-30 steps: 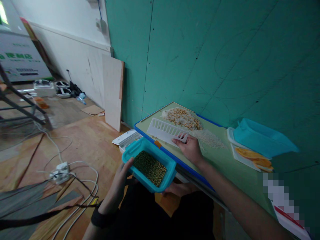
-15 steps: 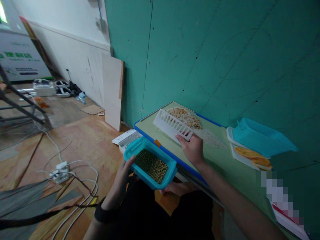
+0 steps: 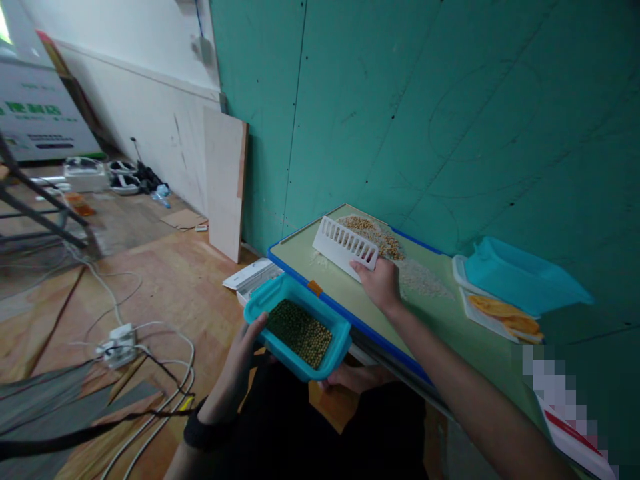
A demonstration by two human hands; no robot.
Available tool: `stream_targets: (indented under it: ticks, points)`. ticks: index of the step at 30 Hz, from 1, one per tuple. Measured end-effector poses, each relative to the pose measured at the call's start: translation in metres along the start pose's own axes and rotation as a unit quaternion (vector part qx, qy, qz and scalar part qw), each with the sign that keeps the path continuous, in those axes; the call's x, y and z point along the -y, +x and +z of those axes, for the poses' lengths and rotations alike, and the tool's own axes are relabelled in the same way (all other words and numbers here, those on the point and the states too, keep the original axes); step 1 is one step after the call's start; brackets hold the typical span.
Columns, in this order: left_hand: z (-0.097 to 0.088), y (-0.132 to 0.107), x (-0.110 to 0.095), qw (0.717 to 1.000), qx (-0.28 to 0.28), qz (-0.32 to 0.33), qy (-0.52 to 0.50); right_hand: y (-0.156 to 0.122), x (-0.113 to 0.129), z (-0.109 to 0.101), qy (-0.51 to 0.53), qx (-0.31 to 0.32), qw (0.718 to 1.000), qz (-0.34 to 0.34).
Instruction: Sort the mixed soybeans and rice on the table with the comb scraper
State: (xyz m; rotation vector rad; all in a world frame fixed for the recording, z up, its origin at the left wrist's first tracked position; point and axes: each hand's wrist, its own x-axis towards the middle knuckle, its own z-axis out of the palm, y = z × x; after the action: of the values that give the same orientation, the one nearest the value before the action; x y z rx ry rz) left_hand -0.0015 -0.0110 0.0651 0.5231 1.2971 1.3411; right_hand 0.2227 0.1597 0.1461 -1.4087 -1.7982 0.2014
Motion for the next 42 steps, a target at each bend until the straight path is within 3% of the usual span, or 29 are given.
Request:
stream_targets:
  ticks: [25,36,42]
  points:
    - [-0.018,0.026,0.008,0.998,-0.057,0.001,-0.007,-0.015,0.017,0.003,0.111,0.077,0.989,-0.061]
    - [-0.013,0.015,0.004,0.999,-0.020,0.037,-0.010,-0.046,0.024,-0.007,0.154,0.076,0.984,-0.048]
    - [-0.014,0.012,0.006,0.999,-0.011,0.040,-0.009,-0.066,0.030,-0.008,0.103,0.045,0.987,-0.113]
